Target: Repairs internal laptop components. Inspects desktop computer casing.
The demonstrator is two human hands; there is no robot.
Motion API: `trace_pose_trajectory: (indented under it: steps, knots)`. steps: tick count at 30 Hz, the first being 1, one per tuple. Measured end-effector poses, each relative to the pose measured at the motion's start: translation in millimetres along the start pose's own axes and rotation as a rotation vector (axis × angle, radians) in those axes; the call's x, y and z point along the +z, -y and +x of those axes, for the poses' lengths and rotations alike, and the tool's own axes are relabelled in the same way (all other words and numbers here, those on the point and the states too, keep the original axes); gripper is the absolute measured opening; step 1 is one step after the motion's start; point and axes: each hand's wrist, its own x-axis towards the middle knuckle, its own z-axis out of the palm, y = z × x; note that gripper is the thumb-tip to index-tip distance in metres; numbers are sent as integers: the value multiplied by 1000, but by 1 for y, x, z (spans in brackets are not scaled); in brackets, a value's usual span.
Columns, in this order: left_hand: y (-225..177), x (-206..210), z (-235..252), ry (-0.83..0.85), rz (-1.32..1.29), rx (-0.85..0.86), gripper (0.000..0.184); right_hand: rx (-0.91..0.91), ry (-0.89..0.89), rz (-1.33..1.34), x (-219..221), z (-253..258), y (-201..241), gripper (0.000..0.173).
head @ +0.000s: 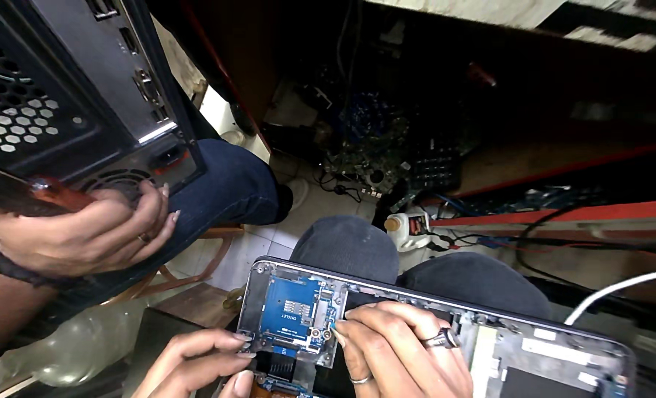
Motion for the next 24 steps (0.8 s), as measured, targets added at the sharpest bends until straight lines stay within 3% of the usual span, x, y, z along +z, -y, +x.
trace_pose_trajectory:
  steps: [24]
  knots:
    - [2,-1,-1,2,-6,7,11,14,-4,32,0,-1,-1,11]
